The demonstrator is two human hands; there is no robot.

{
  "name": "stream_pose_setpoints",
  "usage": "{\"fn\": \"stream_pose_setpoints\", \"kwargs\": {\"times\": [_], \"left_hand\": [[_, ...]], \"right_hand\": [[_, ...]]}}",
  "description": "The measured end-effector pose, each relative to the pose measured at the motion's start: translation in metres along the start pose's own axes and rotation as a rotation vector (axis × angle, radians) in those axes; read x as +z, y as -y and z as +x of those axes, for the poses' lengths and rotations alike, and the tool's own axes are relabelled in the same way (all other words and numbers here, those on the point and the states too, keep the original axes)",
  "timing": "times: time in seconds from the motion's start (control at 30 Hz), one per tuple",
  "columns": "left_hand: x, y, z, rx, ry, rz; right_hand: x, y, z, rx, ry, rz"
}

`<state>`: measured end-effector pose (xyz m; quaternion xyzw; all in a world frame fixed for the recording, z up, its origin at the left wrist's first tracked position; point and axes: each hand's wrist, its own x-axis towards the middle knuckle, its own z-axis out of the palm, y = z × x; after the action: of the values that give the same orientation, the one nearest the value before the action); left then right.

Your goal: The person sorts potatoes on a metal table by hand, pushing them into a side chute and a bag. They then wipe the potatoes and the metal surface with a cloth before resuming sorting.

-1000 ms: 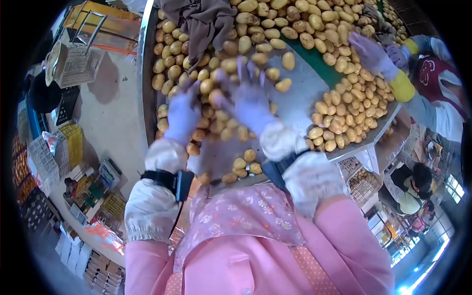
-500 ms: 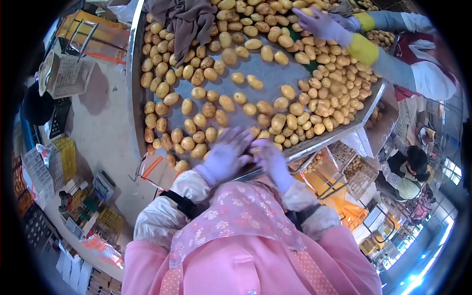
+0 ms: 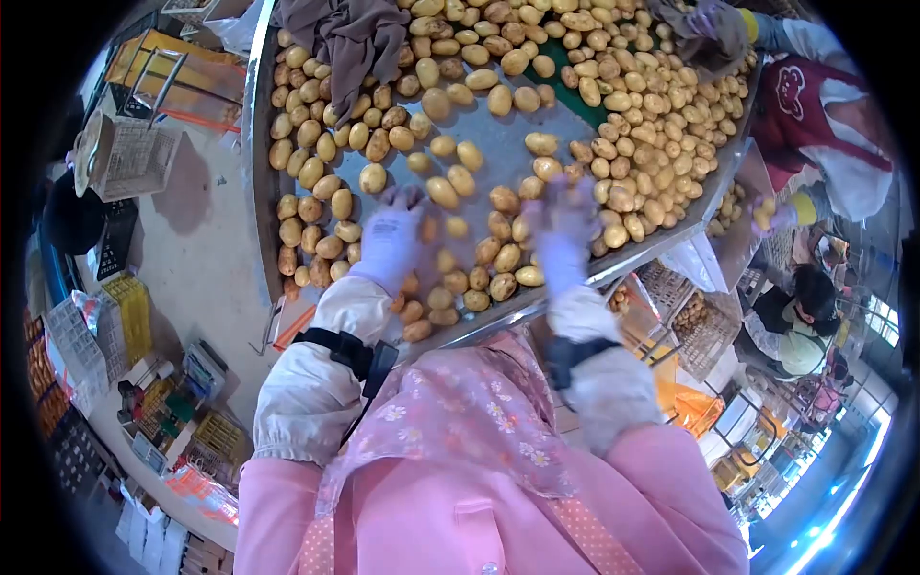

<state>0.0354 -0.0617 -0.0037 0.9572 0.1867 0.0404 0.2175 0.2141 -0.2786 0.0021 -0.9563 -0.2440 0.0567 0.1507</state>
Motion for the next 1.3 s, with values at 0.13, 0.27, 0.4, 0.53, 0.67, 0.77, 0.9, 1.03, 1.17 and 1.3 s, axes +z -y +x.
{"fn": "stream_pose_setpoints", "kwargs": {"times": [0.13, 0.27, 0.4, 0.53, 0.67, 0.77, 0.9, 1.03, 1.17, 1.3], "left_hand": [[-0.006, 0.016, -0.036, -0.023, 0.111, -0.027], [-0.02, 0.047, -0.08, -0.427, 0.125, -0.609], [-0.088, 0.031, -0.053, -0.839, 0.168, -1.143], [-0.085, 0.012, -0.033, -1.015, -0.03, -1.483], [-0.081, 0.002, -0.031, -1.025, -0.25, -1.343], [-0.062, 0.021, -0.046, -1.337, -0.134, -1.814], [-0.016, -0.046, -0.037, -0.861, 0.056, -1.564], [0.005, -0.074, -0.019, -0.371, 0.522, -1.297], [-0.034, -0.079, -0.032, -0.121, 0.366, -0.827], [-0.014, -0.005, -0.093, 0.36, 0.242, -0.175]], "right_hand": [[0.023, 0.047, -0.05, -0.624, 0.363, -0.144], [0.001, -0.015, 0.034, -0.732, 0.392, -0.176], [0.04, 0.021, 0.175, -0.393, -0.167, -0.332], [0.051, 0.168, 0.166, -0.514, 0.082, -0.281], [0.058, 0.139, 0.048, -0.858, 0.323, -0.054], [0.037, 0.112, -0.007, -0.845, 0.407, 0.243], [0.009, 0.121, -0.048, -0.229, 0.575, 0.923], [-0.009, 0.07, -0.005, 0.087, 0.414, 1.04], [-0.055, -0.015, 0.058, 0.27, 0.228, 1.057], [-0.003, -0.062, 0.087, 0.299, 0.094, 0.909]]}}
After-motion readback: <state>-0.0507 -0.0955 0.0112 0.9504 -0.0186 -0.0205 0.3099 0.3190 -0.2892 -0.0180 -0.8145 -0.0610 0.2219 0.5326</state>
